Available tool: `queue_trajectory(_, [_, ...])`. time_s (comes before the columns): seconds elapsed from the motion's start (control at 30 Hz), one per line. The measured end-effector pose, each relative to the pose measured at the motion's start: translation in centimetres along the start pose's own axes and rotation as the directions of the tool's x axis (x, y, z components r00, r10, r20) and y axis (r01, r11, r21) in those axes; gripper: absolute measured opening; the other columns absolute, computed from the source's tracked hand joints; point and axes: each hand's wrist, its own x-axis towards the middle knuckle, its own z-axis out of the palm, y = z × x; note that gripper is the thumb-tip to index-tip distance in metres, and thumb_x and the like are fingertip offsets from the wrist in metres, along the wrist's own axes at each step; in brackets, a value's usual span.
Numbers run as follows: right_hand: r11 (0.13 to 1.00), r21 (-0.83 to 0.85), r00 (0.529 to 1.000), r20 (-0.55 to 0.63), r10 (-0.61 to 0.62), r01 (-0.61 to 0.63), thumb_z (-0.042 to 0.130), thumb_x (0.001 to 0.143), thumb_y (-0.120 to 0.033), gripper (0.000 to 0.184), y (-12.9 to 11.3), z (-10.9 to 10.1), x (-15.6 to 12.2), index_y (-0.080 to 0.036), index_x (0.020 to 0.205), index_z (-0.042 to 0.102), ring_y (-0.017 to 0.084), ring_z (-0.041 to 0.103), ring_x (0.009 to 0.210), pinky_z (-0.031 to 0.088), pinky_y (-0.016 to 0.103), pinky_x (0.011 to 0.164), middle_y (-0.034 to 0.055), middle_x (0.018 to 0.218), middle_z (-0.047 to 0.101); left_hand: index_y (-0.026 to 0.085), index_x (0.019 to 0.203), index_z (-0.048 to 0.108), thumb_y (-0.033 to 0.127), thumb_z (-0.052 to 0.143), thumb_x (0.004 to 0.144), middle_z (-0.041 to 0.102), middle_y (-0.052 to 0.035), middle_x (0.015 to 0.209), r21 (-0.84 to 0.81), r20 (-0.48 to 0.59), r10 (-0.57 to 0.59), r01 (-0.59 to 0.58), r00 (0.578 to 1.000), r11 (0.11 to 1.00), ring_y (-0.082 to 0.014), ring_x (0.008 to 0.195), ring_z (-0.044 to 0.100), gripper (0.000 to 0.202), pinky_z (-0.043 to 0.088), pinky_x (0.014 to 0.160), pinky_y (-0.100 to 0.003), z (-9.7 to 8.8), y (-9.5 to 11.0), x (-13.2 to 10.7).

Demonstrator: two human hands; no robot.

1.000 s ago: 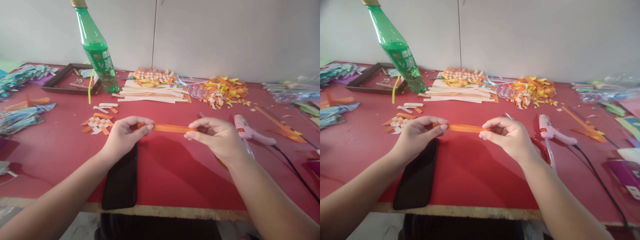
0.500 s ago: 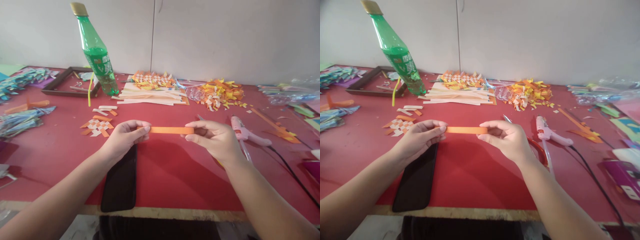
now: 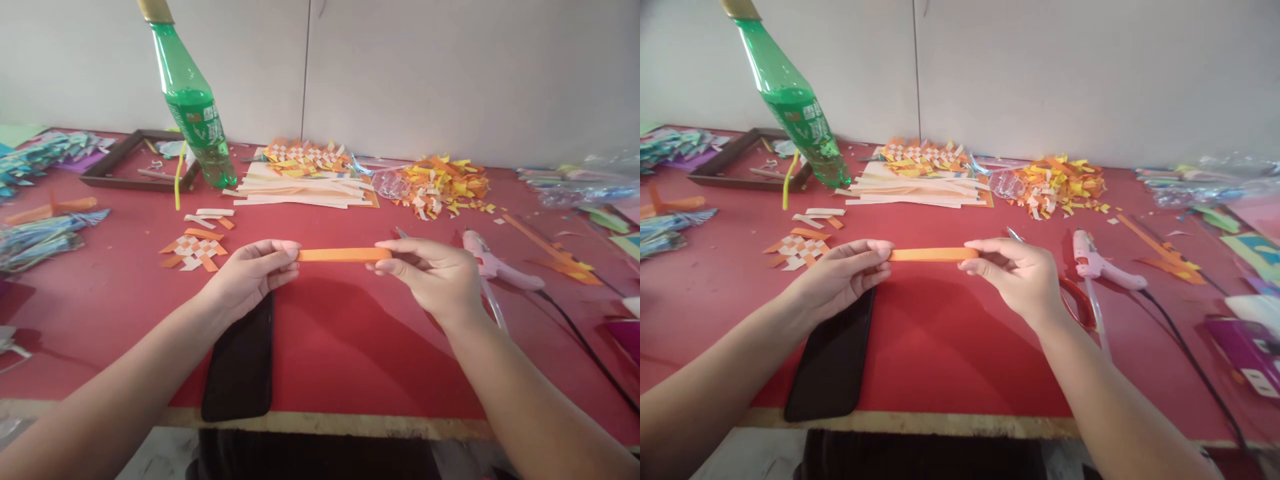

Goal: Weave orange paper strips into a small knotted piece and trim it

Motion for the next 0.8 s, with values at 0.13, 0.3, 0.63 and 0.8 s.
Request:
queue_trajectory(0.13, [0.996, 0.059, 0.995, -0.067, 0.071, -0.067, 0.086, 0.07, -0.028, 0.021, -0.1, 0.1, 0.3, -0.025, 0.089, 0.079, 0.018, 0.077, 0.065, 0.066, 0.026, 0.066, -0.0001, 0.073, 0.078, 0.013, 0.079, 0.076, 0.003, 0.07, 0.078, 0.074, -0.0016, 0.072, 0.029, -0.024, 0.042, -0.042, 0.999, 0.999, -0.0081, 0.062, 0.071, 0.011, 0.06, 0.062, -0.013, -0.1, -0.1, 0.1])
queue_trajectory(0.3, [0.987, 0.131, 0.989, -0.101, 0.109, -0.096, 0.089, 0.064, -0.03, 0.025, 0.2, 0.1, 0.7, -0.023, 0.086, 0.08, 0.018, 0.076, 0.061, 0.066, 0.027, 0.066, 0.0005, 0.073, 0.078, 0.014, 0.085, 0.076, 0.007, 0.072, 0.079, 0.075, -0.0024, 0.075, 0.071, -0.028, 0.068, -0.066, 0.997, 0.995, -0.0083, 0.065, 0.072, 0.01, 0.059, 0.063, -0.012, -0.2, -0.2, 0.1])
queue_trajectory(0.63, [0.974, 0.158, 0.983, -0.055, 0.173, -0.163, 0.091, 0.061, -0.031, 0.029, 0.6, -1.2, 1.5, -0.025, 0.087, 0.079, 0.019, 0.076, 0.065, 0.067, 0.03, 0.07, 0.0011, 0.077, 0.078, 0.017, 0.09, 0.077, 0.009, 0.074, 0.078, 0.075, -0.0004, 0.08, 0.073, 0.045, 0.08, -0.083, 0.996, 0.994, -0.0108, 0.078, 0.074, 0.014, 0.06, 0.076, -0.017, -0.1, -0.3, -0.3])
queue_trajectory(0.8, [0.968, 0.182, 0.981, -0.059, 0.186, -0.173, 0.093, 0.058, -0.032, 0.031, 0.6, -1.6, 1.7, -0.026, 0.085, 0.079, 0.018, 0.076, 0.063, 0.066, 0.029, 0.068, 0.0003, 0.074, 0.078, 0.018, 0.087, 0.077, 0.014, 0.08, 0.074, 0.074, 0.0013, 0.077, 0.075, 0.069, 0.148, -0.154, 0.987, 0.985, -0.0131, 0.077, 0.075, 0.014, 0.061, 0.073, -0.019, 0.0, -0.2, -0.5])
